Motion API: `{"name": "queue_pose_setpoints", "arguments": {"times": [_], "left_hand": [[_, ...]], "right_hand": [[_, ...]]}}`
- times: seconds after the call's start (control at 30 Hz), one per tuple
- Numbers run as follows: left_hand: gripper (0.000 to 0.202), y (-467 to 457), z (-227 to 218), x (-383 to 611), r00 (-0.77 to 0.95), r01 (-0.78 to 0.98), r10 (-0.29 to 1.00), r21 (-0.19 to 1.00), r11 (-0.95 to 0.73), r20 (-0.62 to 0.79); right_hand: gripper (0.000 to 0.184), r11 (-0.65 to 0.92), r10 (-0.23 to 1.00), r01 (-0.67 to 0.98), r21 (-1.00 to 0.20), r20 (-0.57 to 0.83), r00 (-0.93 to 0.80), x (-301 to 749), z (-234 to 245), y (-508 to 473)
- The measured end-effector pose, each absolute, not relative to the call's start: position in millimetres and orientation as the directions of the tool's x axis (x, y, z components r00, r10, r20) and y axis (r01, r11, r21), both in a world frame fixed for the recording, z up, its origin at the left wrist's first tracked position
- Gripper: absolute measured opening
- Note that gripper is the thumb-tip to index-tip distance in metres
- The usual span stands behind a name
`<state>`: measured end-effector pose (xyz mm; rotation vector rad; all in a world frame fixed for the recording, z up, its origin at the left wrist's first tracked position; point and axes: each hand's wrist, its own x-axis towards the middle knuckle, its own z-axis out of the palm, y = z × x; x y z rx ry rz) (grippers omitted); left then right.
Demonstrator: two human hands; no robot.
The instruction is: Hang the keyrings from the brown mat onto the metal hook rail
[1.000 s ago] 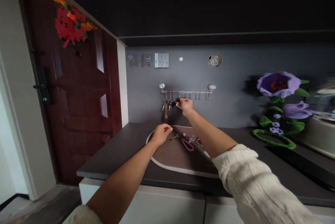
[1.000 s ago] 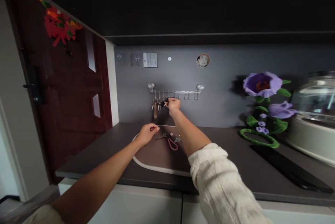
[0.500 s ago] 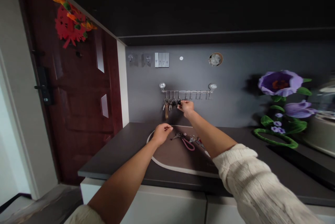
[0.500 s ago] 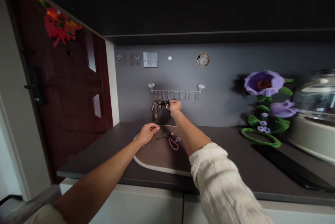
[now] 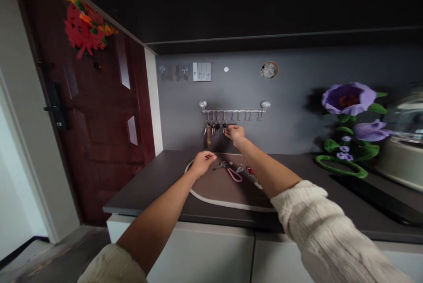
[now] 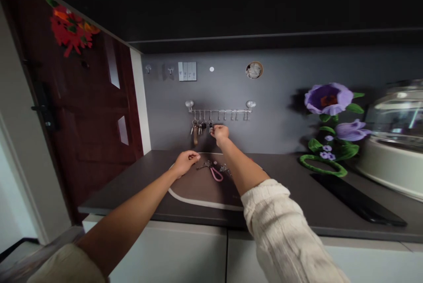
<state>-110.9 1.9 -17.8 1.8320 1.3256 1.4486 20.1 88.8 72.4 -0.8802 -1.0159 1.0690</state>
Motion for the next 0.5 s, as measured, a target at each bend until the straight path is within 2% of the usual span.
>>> {"name": "queue_pose_setpoints", "arguments": {"times": [0.23, 0.37, 0.5], "left_hand": [[0.017, -4.0, -15.5, -109.6, 0.017, 0.390, 0.893, 0.820, -0.420, 0.449], [0.016, -3.4, -12.3, -102.9, -0.006, 0.435, 0.938, 0.845, -0.310, 0.347], [0.018, 0.6, -9.5, -93.3, -0.041, 0.518, 0.964, 0.831, -0.204, 0.262]], "right_hand": [[0.013, 0.266, 0.964, -0.233, -0.935, 0.250, 0.094, 35.6, 50.6, 67.0], [0.008, 0.288, 0.958, -0.175, -0.942, 0.284, 0.044, 44.1, 36.4, 51.1], [0.008, 0.328, 0.944, -0.028, -0.944, 0.328, 0.026, 52.1, 20.8, 43.3]]}}
